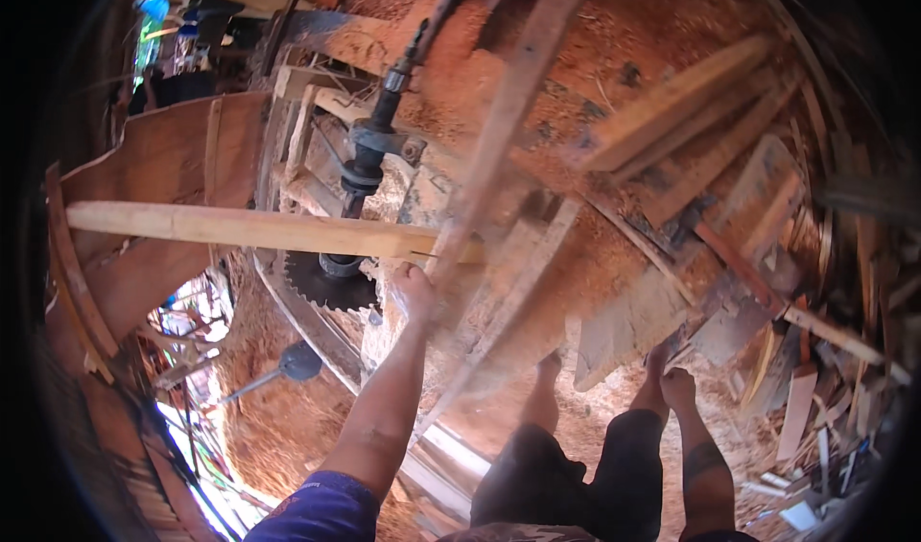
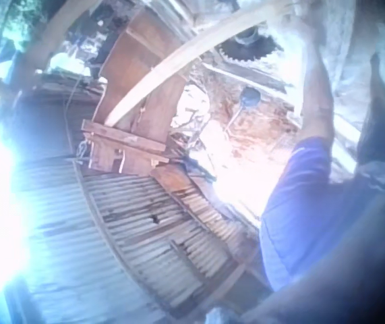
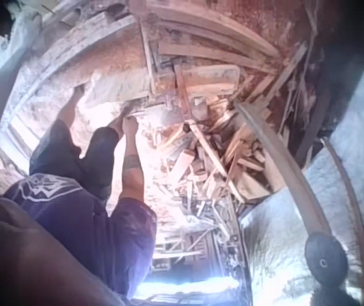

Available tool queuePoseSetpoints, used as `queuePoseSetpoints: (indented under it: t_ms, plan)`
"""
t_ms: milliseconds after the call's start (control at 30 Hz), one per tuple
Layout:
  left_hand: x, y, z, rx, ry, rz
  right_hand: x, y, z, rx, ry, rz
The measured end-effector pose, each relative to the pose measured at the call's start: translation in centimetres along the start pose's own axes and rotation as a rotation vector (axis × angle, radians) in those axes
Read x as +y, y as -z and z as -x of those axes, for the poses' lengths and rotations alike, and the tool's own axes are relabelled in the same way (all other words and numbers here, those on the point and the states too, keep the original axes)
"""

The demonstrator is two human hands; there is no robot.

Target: The person saws a timber beam using a large circular saw blade, then moves to an electric motor and works on its wiring with their hands.

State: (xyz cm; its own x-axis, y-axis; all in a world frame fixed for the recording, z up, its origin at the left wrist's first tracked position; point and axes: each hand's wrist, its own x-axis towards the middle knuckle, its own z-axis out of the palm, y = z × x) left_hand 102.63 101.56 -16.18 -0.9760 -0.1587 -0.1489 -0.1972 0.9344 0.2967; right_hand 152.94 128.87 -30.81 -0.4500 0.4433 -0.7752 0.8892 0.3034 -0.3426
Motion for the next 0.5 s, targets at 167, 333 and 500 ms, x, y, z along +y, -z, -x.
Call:
queuePoseSetpoints:
  t_ms: [167,333,500]
  plan:
    - [0.8,0.1,-0.1,0.007,-0.030,-0.009,1.7,2.4,-0.4,0.023,0.093,0.158]
    - [0.3,0.3,0.3,0.135,-0.097,0.064,-11.5,9.9,5.6,-0.718,0.280,0.385]
    - [-2.6,2.2,-0.6,0.220,-0.136,-0.003,-34.3,15.8,6.1,-0.520,0.697,-0.090]
